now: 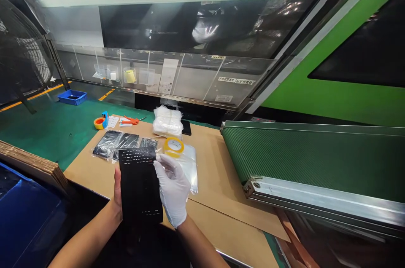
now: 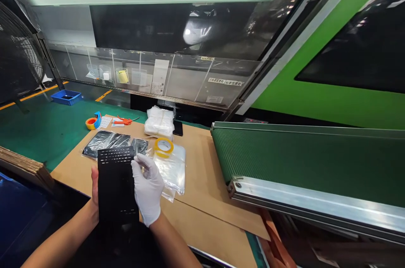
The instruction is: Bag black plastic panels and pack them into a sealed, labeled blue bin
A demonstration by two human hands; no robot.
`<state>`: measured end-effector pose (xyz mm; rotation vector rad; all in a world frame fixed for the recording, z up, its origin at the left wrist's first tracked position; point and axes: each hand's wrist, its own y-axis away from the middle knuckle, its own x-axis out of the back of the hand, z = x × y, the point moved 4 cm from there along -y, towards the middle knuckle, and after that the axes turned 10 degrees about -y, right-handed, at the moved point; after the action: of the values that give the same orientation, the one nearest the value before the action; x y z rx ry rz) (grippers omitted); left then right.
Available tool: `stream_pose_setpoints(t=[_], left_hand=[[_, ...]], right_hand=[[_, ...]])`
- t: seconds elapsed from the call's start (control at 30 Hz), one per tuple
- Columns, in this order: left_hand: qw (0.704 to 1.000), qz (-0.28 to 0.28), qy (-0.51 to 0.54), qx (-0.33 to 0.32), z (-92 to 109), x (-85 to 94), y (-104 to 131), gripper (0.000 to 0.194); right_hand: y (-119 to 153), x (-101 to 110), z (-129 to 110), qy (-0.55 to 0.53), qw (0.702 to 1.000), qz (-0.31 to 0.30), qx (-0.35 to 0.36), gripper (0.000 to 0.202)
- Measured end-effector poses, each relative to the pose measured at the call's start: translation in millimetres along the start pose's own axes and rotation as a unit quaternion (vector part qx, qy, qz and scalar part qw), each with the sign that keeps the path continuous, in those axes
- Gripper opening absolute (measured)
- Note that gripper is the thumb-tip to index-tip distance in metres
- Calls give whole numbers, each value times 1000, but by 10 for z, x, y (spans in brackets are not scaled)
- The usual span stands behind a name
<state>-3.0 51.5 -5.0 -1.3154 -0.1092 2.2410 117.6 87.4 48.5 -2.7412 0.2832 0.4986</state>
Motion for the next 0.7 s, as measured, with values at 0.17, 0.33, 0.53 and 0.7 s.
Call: stream_pose_setpoints(t=[0.17, 0.33, 0.53, 0.7], left_hand=[[1000, -2, -3, 1, 9, -5, -13, 91], [999, -31, 0, -20, 41, -109, -36, 93], [998, -55, 1, -37, 49, -167, -34, 92], [999, -29, -16, -30, 37, -177, -38, 92]], right_hand=[[-4, 2, -13, 14, 1000, 5, 5, 27], [-11, -54, -71, -46, 998, -23, 19, 31], [-14, -96, -144, -81, 994, -49, 45, 33], [14, -60, -221, -53, 997, -12, 60, 26]])
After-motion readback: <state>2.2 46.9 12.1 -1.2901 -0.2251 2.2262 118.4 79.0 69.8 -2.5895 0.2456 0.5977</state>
